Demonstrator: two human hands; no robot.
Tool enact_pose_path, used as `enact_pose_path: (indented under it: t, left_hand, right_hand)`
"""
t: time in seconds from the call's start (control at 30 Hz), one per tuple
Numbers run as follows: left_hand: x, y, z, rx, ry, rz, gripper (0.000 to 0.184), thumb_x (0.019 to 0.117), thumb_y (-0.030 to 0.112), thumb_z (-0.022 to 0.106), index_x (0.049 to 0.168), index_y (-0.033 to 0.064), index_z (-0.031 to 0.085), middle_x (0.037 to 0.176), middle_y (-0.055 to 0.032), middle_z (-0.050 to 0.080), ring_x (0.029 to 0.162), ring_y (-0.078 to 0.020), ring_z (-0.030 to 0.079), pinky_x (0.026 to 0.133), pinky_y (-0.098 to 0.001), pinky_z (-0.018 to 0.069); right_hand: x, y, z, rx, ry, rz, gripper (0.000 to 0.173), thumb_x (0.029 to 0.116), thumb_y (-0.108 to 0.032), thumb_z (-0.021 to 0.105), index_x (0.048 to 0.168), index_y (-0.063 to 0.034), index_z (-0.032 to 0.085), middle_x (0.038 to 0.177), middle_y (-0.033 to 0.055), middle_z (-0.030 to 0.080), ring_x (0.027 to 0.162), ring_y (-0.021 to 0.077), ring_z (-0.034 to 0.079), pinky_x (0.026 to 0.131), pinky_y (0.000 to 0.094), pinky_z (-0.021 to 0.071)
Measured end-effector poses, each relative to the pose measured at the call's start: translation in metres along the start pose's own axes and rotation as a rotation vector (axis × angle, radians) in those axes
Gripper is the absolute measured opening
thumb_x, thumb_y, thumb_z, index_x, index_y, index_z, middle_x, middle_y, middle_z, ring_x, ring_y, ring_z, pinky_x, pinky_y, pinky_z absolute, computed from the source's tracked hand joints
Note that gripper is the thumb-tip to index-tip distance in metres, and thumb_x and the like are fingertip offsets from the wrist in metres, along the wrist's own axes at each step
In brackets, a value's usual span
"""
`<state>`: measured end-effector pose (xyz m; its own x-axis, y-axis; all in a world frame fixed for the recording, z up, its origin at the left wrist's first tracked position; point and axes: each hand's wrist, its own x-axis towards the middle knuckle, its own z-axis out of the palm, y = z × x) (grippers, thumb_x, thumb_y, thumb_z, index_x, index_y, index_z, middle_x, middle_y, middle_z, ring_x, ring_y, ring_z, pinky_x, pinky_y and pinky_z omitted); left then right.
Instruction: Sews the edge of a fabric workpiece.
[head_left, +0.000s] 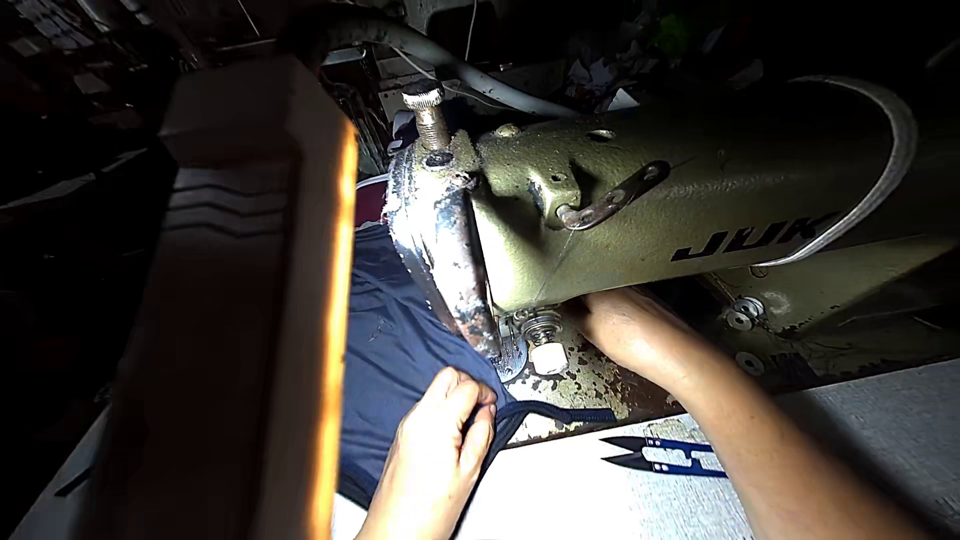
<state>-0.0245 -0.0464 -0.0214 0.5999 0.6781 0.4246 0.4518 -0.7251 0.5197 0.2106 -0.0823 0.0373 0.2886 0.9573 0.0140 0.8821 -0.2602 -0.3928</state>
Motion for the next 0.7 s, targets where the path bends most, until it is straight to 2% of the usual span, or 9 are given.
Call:
enact_pose_path:
  t: [0.03,0.1,0.17,0.23,0.27,0.37,0.43,0.53,0.7]
  left_hand:
    - [-0.004,0.003,0.001,0.006,0.016,0.007,0.020,0.0934,0.020,0.056,0.090,0.0115,0.073,0.090,-0.0010,0.065,0.077,-0.0005,0.060,0.066,-0.0113,0.0493]
    - [-0.008,0.007,0.003,0.038,0.041,0.009,0.021,0.0936,0.020,0.056,0.095,0.0102,0.075,0.090,-0.0027,0.065,0.079,-0.0029,0.061,0.068,-0.0126,0.0499]
    - [-0.009,0.008,0.004,0.055,0.052,-0.003,0.023,0.0932,0.020,0.056,0.098,0.0100,0.076,0.090,-0.0030,0.066,0.078,-0.0033,0.063,0.068,-0.0132,0.0513]
    - [-0.007,0.007,0.004,0.046,0.056,0.021,0.023,0.0917,0.018,0.057,0.098,0.0093,0.078,0.088,-0.0036,0.066,0.076,-0.0040,0.063,0.066,-0.0140,0.0510]
    - [-0.005,0.006,0.003,0.055,0.049,0.051,0.024,0.0914,0.018,0.056,0.097,0.0094,0.078,0.086,-0.0037,0.066,0.076,-0.0058,0.063,0.067,-0.0153,0.0508]
    - [0.004,0.000,-0.002,0.116,-0.012,0.141,0.027,0.0945,0.022,0.054,0.097,0.0112,0.078,0.082,-0.0035,0.064,0.074,-0.0113,0.063,0.066,-0.0215,0.0523]
    - [0.012,-0.007,-0.007,0.156,-0.051,0.211,0.029,0.0960,0.023,0.052,0.097,0.0110,0.079,0.081,-0.0039,0.067,0.073,-0.0132,0.066,0.065,-0.0246,0.0543]
    - [0.025,-0.021,-0.012,0.266,-0.056,0.329,0.033,0.0980,0.030,0.050,0.100,0.0161,0.080,0.078,-0.0014,0.066,0.072,-0.0152,0.065,0.062,-0.0283,0.0532]
    - [0.031,-0.036,-0.014,0.348,-0.068,0.287,0.048,0.0973,0.051,0.043,0.112,0.0245,0.080,0.084,-0.0019,0.064,0.079,-0.0211,0.062,0.064,-0.0368,0.0493]
  right_hand:
    - [-0.003,-0.001,-0.002,-0.032,-0.007,-0.001,0.023,0.1037,-0.023,0.059,0.114,-0.0053,0.070,0.114,0.0166,0.070,0.114,0.0340,0.065,0.094,0.0547,0.0502]
    - [-0.015,-0.006,-0.007,0.005,-0.022,-0.059,0.016,0.0998,-0.021,0.065,0.103,-0.0073,0.074,0.101,0.0133,0.071,0.105,0.0304,0.066,0.092,0.0512,0.0506]
    - [-0.031,-0.016,-0.011,0.171,-0.066,-0.126,0.011,0.0966,-0.018,0.069,0.093,-0.0098,0.075,0.083,0.0072,0.067,0.084,0.0216,0.065,0.076,0.0427,0.0529]
    - [-0.045,-0.021,-0.001,0.358,-0.130,-0.207,0.017,0.0994,-0.020,0.062,0.097,-0.0156,0.078,0.080,-0.0027,0.066,0.072,0.0068,0.060,0.066,0.0269,0.0484]
    - [-0.050,-0.020,0.010,0.378,-0.104,-0.320,0.022,0.0993,-0.020,0.058,0.102,-0.0151,0.079,0.090,-0.0014,0.071,0.080,0.0067,0.064,0.072,0.0257,0.0525]
    - [-0.060,-0.016,0.036,0.294,-0.033,-0.492,0.030,0.1012,-0.023,0.053,0.113,-0.0136,0.079,0.105,0.0097,0.071,0.103,0.0233,0.067,0.091,0.0398,0.0530]
    - [-0.062,-0.013,0.047,0.256,0.052,-0.503,0.030,0.1021,-0.027,0.053,0.112,-0.0180,0.080,0.101,0.0078,0.070,0.101,0.0221,0.066,0.091,0.0366,0.0524]
    - [-0.059,-0.014,0.054,0.206,0.165,-0.560,0.027,0.1004,-0.027,0.056,0.100,-0.0164,0.080,0.095,0.0048,0.069,0.095,0.0209,0.066,0.085,0.0362,0.0540]
    - [-0.056,-0.013,0.057,0.065,0.202,-0.665,0.030,0.1023,-0.029,0.051,0.098,-0.0160,0.078,0.119,-0.0027,0.074,0.112,0.0209,0.066,0.095,0.0397,0.0508]
